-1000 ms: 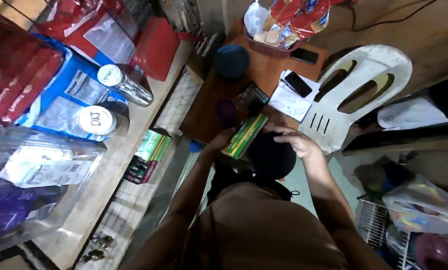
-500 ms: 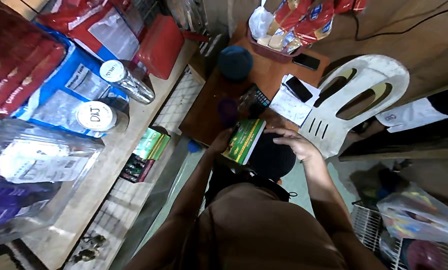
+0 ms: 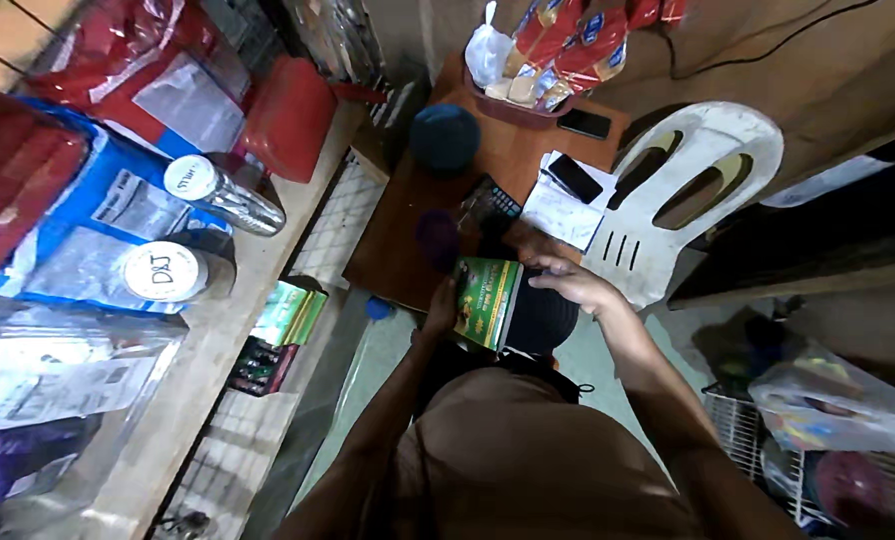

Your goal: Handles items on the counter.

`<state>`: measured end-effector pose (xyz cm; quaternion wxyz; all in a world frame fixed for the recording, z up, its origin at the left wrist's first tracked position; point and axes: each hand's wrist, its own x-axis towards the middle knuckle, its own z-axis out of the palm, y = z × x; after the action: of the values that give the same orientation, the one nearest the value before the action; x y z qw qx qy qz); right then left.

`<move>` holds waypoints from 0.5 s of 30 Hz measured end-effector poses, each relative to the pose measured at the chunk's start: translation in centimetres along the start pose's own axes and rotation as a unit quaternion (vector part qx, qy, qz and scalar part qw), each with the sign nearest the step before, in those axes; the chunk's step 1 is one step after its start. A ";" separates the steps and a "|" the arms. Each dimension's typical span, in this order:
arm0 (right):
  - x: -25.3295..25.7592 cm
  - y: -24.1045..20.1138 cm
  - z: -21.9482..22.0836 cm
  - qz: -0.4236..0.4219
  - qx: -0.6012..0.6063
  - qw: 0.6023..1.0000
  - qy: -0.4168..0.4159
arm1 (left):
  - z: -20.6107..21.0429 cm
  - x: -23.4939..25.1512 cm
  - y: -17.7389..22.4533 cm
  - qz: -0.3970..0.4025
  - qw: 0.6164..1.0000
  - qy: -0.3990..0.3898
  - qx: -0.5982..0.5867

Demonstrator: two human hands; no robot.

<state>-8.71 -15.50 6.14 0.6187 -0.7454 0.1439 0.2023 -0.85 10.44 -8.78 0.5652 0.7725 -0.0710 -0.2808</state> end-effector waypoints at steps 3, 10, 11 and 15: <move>0.4 0.2 -0.2 0.005 -0.012 1.000 0.015 | 0.6 -0.4 0.1 -0.035 0.999 -0.013 -0.003; 1.6 0.8 -0.7 0.007 -0.033 0.999 0.003 | 1.7 -0.5 1.7 -0.104 0.993 -0.057 -0.009; 1.6 0.9 -0.9 0.011 -0.033 0.999 0.000 | 1.7 -0.4 2.1 -0.116 0.990 -0.076 -0.005; 2.4 2.3 -1.1 0.026 -0.017 0.999 -0.015 | 2.4 0.2 2.1 -0.141 0.981 -0.132 0.009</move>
<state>-7.52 -16.97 3.17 0.6029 -0.7484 0.1506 0.2320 -1.48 7.64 -7.37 0.4985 0.7358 -0.0378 -0.4568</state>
